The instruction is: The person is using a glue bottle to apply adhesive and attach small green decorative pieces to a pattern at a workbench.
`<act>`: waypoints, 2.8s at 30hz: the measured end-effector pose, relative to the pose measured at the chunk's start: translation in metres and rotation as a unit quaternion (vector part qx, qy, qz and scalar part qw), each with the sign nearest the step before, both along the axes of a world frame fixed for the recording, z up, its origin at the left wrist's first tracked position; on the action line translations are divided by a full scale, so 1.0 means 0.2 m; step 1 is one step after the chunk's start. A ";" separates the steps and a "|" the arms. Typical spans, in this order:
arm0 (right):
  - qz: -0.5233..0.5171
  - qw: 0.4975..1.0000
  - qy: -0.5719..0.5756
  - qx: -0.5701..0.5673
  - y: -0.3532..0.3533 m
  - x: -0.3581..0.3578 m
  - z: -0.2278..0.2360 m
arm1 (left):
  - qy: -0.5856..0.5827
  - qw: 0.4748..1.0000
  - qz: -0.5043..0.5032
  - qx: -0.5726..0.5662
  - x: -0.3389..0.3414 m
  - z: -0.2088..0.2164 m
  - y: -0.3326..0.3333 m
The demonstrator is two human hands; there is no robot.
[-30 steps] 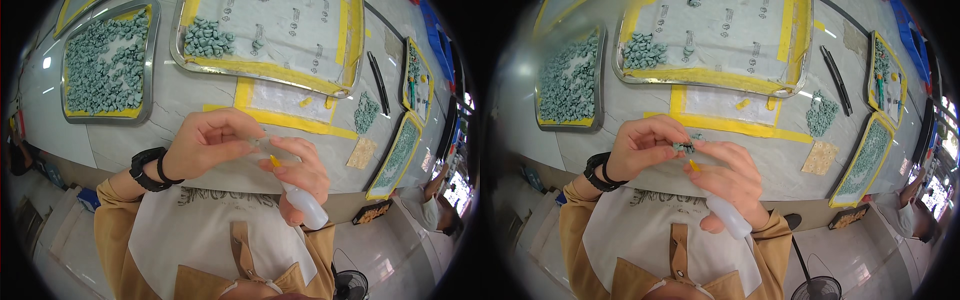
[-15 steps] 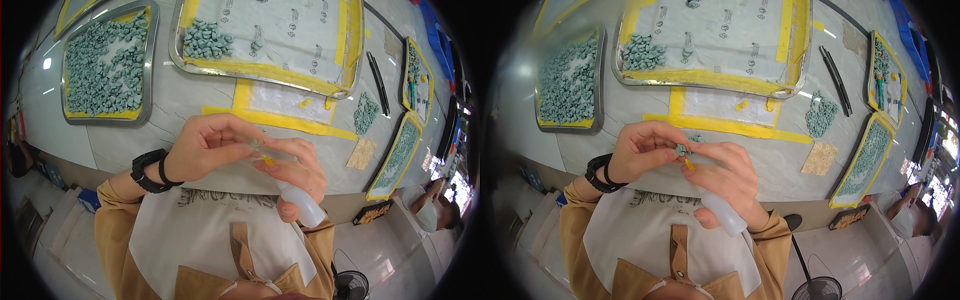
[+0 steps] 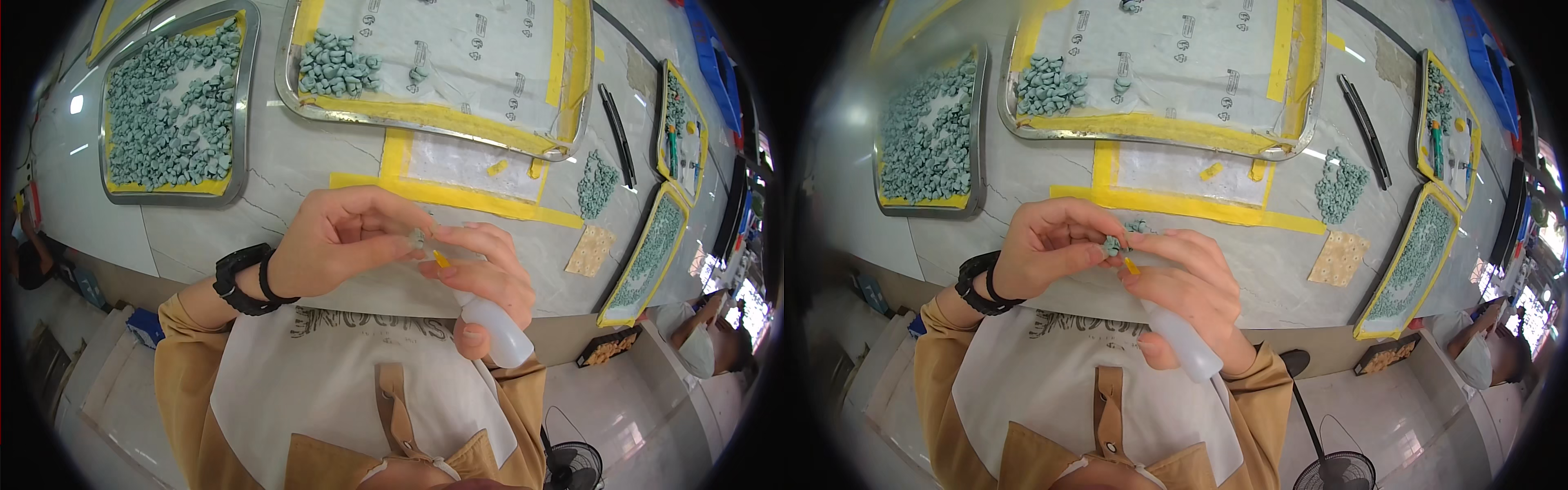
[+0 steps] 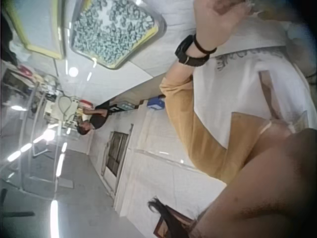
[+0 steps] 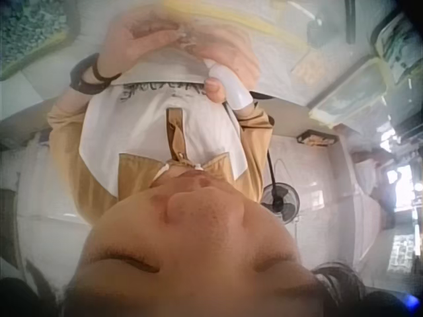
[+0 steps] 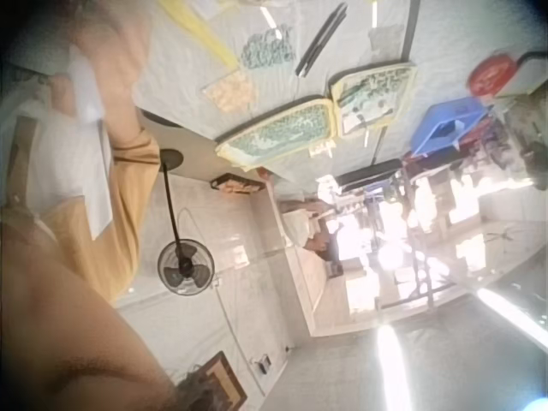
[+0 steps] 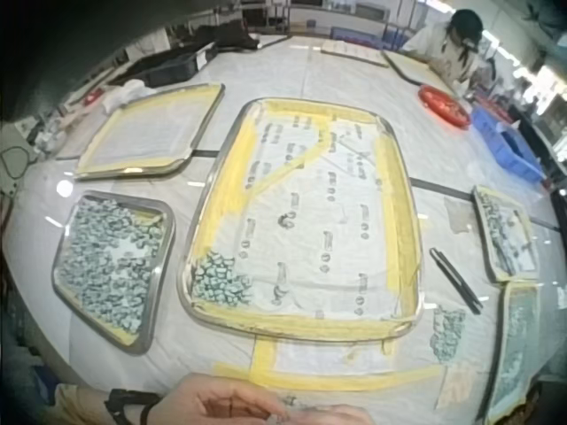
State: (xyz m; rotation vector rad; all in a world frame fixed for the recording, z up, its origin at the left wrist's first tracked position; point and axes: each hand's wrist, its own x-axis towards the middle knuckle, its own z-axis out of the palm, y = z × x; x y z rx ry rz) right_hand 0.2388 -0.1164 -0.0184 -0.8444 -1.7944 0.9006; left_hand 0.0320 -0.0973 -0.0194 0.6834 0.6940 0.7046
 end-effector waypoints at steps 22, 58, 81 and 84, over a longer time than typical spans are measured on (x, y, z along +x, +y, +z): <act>-0.335 0.868 -0.368 -0.004 0.03 0.49 0.01 | -0.023 0.998 0.001 0.052 0.01 -0.03 -0.01; -0.312 0.829 -0.463 0.022 0.07 0.56 0.06 | 0.061 0.989 -0.136 0.018 0.03 0.03 -0.01; -0.089 0.959 -0.239 0.124 0.06 0.07 0.15 | 0.064 0.994 -0.091 0.012 0.04 0.02 -0.04; -0.075 0.968 -0.231 0.067 0.04 0.05 0.13 | 0.074 0.993 -0.089 0.017 0.03 0.03 -0.05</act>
